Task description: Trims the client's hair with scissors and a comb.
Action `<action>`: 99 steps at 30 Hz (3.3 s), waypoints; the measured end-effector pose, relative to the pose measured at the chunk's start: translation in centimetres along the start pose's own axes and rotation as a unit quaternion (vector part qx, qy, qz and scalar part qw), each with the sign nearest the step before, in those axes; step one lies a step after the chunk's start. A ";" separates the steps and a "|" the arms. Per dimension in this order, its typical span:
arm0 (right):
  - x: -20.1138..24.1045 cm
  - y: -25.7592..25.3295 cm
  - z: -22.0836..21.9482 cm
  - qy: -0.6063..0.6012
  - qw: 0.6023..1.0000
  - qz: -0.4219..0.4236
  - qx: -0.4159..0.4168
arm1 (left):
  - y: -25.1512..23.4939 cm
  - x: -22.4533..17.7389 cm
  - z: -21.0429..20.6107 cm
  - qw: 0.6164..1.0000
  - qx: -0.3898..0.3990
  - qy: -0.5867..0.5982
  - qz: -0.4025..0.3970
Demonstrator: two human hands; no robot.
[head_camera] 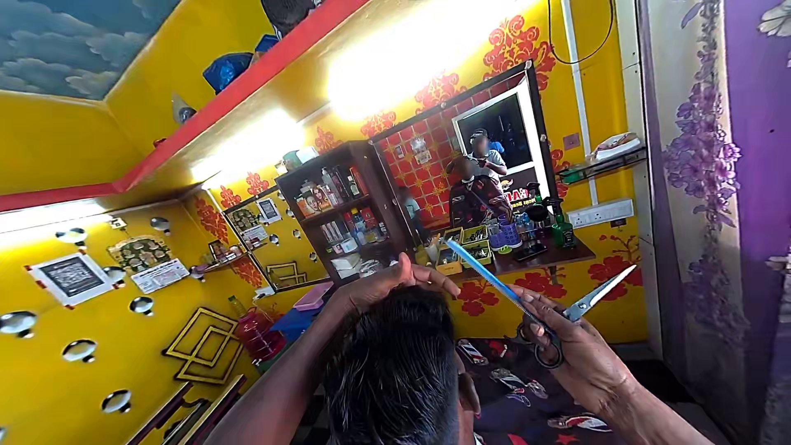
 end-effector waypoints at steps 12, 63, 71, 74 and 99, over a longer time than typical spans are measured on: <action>-2.2 2.6 -2.7 0.082 0.977 -0.057 0.187 | 3.9 0.0 3.9 0.987 -0.129 0.078 -0.057; 0.0 6.6 2.2 -0.180 0.976 0.017 0.121 | 1.1 -4.6 -1.0 0.990 0.079 -0.118 -0.001; 1.5 6.0 -5.7 0.244 0.925 0.146 0.254 | 1.5 -4.7 -3.2 0.996 -0.028 -0.088 0.018; 2.4 4.8 -4.1 0.561 0.794 0.206 0.113 | 1.2 -5.0 -3.3 0.993 -0.019 -0.110 0.032; 5.8 0.7 -4.8 0.528 0.756 -0.075 0.379 | 0.9 -6.1 -3.5 0.987 -0.004 -0.163 0.008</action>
Point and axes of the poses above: each hand's wrist, its own y-axis away from the middle knuckle, its own z-axis out of the back of the hand, x = y × z, the point moved 2 cm from there along -y, towards the middle knuckle, and after that the axes turned 3 degrees about -y, right-handed, at the moved point
